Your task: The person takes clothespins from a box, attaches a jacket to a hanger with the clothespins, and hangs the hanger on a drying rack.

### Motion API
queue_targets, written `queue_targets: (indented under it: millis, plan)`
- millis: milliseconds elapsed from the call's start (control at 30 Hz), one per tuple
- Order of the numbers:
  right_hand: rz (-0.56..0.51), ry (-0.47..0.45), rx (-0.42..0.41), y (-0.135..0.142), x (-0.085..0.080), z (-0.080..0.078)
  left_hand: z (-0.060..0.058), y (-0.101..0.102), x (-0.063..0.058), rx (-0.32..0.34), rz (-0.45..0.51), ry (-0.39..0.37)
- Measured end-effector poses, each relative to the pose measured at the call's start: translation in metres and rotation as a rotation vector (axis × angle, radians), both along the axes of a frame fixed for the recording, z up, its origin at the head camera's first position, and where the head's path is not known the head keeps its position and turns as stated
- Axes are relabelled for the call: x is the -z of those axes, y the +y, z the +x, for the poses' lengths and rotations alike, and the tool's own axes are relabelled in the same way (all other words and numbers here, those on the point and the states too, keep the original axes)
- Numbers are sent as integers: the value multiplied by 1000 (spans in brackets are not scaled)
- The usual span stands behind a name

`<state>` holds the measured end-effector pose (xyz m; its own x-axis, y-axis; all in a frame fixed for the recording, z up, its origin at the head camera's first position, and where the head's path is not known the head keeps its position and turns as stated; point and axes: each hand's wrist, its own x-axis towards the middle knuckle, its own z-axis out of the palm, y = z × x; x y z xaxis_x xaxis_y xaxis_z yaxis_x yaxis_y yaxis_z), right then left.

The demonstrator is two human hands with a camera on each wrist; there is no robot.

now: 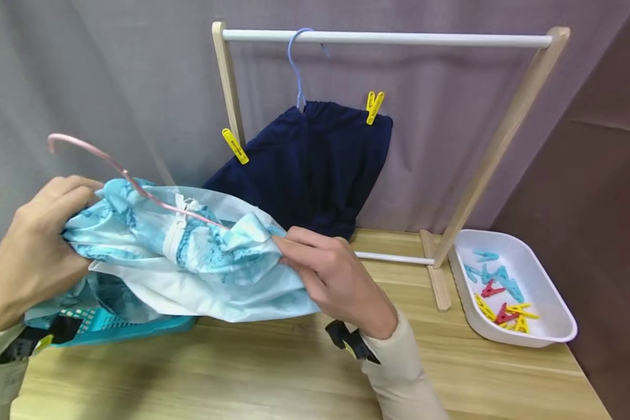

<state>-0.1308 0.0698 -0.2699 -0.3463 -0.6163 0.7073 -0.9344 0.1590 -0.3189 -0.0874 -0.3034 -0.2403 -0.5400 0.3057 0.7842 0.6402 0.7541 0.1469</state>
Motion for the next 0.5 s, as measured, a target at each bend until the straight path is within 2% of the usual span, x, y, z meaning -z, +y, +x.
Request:
queue_targets:
  millis: [133, 233, 367, 500]
  plan:
    - [-91, 24, 19, 24, -6, 8, 10, 20, -2, 73, 116, 102]
    - [-180, 43, 86, 44, -10, 15, 10, 37, 5, 127, 224, 215]
    - [-311, 57, 248, 71, -15, 25, 5, 73, 9, 166, 320, 295]
    - [-437, 62, 450, 97, -22, 33, 7, 124, -3, 184, 368, 282]
